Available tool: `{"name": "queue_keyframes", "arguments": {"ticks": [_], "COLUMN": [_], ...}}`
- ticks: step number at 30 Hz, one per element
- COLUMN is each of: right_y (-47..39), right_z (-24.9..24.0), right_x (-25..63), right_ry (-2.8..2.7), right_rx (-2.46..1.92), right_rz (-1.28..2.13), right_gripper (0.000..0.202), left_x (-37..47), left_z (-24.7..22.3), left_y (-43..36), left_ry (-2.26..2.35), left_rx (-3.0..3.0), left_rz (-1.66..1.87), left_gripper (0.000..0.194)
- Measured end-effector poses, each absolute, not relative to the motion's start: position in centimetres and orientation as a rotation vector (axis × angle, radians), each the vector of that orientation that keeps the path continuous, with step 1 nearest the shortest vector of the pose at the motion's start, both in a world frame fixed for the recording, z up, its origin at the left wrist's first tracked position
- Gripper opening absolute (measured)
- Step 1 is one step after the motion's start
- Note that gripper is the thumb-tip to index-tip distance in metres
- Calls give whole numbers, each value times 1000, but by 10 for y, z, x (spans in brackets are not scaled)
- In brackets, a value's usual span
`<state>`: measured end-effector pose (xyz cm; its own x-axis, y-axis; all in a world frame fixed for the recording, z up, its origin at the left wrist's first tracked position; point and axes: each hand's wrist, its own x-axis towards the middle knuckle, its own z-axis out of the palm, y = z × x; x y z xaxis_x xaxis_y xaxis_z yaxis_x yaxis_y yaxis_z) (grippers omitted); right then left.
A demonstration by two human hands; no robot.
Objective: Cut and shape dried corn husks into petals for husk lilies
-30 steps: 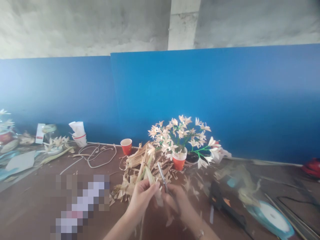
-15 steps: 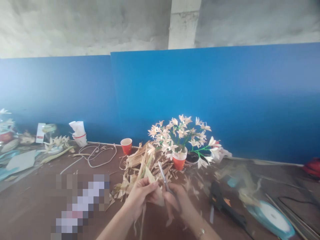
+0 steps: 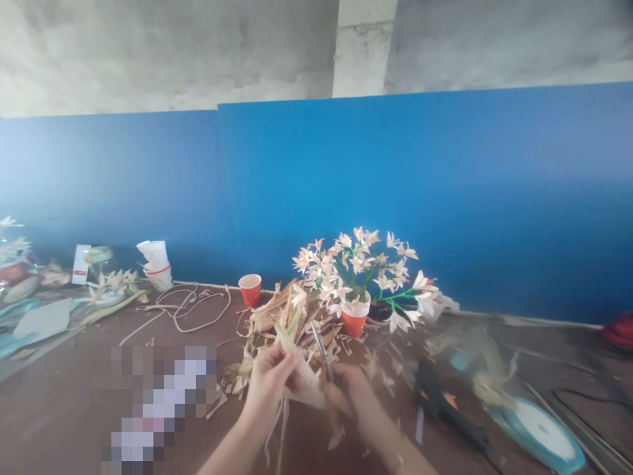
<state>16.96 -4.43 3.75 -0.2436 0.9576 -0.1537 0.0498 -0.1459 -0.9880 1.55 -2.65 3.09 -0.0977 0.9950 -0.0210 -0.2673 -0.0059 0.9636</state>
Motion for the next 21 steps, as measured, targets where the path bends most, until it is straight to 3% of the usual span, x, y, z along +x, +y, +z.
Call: {"name": "queue_keyframes", "arguments": {"ticks": [5,21], "right_y": [-42,-53], "right_z": [26,24], "right_x": [168,152], "right_ry": [-1427,-1556], "right_rx": [-1194,-1164], "right_rz": [1589,1558], "right_gripper": [24,42], "left_x": [-1,20], "left_z": [37,26], "left_y": [-16,-20], "left_ry": [1090,1129], "left_rx": [774,744], "left_rz": [1597,1514], "left_gripper": [31,36]}}
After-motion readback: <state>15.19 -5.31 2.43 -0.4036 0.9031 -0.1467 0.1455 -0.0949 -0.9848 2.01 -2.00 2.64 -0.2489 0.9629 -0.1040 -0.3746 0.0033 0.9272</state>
